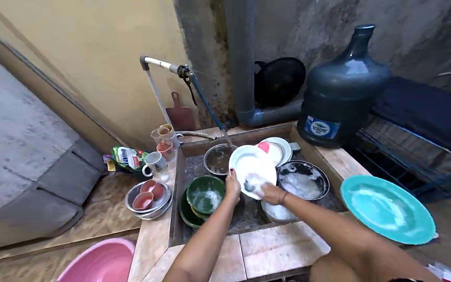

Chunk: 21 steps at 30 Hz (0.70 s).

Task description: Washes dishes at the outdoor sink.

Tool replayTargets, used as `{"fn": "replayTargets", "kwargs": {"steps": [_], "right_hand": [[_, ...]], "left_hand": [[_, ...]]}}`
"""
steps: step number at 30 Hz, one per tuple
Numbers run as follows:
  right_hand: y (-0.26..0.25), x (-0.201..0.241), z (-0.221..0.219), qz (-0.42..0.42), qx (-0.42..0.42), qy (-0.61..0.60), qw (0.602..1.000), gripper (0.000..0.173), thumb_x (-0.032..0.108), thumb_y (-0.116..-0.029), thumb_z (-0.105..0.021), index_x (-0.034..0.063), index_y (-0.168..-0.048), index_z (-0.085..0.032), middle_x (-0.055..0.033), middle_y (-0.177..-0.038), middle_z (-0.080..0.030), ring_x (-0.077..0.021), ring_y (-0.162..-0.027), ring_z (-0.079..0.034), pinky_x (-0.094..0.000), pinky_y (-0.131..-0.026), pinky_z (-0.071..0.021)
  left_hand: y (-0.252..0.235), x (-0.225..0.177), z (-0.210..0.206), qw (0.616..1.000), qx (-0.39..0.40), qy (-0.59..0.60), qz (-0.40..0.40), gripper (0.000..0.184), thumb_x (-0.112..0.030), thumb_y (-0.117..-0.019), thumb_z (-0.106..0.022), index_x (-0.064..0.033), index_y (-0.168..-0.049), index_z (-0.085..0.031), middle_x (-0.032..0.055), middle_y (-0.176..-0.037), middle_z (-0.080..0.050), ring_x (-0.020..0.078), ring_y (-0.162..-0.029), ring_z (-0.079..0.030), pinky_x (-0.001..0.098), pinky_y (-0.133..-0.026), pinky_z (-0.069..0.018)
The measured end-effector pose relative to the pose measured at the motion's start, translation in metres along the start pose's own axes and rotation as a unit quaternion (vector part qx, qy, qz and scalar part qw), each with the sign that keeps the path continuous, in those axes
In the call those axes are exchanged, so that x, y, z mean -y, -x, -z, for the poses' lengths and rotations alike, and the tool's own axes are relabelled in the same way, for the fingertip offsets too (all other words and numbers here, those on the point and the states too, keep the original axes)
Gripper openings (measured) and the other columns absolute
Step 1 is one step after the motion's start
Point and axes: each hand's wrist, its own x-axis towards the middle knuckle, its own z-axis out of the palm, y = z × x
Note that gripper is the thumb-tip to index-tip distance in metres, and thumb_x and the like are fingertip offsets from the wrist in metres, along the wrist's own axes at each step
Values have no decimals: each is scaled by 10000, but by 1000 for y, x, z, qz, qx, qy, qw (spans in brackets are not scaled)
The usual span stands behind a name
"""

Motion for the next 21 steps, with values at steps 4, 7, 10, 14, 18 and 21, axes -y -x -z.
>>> {"fn": "replayTargets", "kwargs": {"steps": [4,7,10,14,18,21], "right_hand": [[-24,-5,15,-145,-102,-5,984,557,377,-1088,-405,-4,-1482,-504,-284,-1595,-373,-440,-1528,-275,-594,-1250,-220],[-13,15,-4,13,-54,-25,998,425,210,-1072,-461,-64,-1370,-593,-278,-1451,-551,-423,-1423,-455,-554,-1218,-304],[-4,-12,-2,-38,-47,16,998,533,314,-1071,-451,-18,-1486,-501,-271,-1588,-401,-437,-1525,-289,-621,-1246,-189],[-22,7,10,-109,-119,-34,986,522,356,-1096,-385,0,-1441,-551,-268,-1532,-470,-426,-1486,-361,-575,-1231,-274],[2,5,-5,120,-53,-27,991,466,227,-1084,-380,7,-1463,-540,-221,-1567,-458,-373,-1520,-334,-531,-1265,-231],[3,-22,18,-8,-113,51,992,514,248,-1030,-518,76,-1514,-504,-260,-1627,-342,-467,-1540,-232,-671,-1220,-201]], "left_hand": [[18,2,-16,998,60,24,20,553,-368,-1145,-236,13,-1495,-432,250,-1360,-596,285,-1206,-635,466,-1032,-527],[11,4,-16,1000,28,10,8,553,-345,-1149,-242,59,-1460,-455,284,-1355,-582,323,-1232,-602,491,-1056,-488],[7,-6,7,1000,26,2,-3,573,-371,-1144,-230,40,-1492,-427,271,-1404,-560,301,-1268,-595,464,-1078,-488],[23,6,-20,996,87,11,22,552,-358,-1147,-228,22,-1489,-437,248,-1364,-594,281,-1216,-626,456,-1045,-515],[0,-2,8,999,37,17,19,583,-393,-1141,-238,12,-1538,-372,264,-1441,-536,315,-1288,-581,488,-1084,-480],[0,-16,30,996,62,24,52,422,-98,-1083,-465,-2,-1489,-408,226,-1270,-632,265,-1066,-679,436,-905,-581]]}}
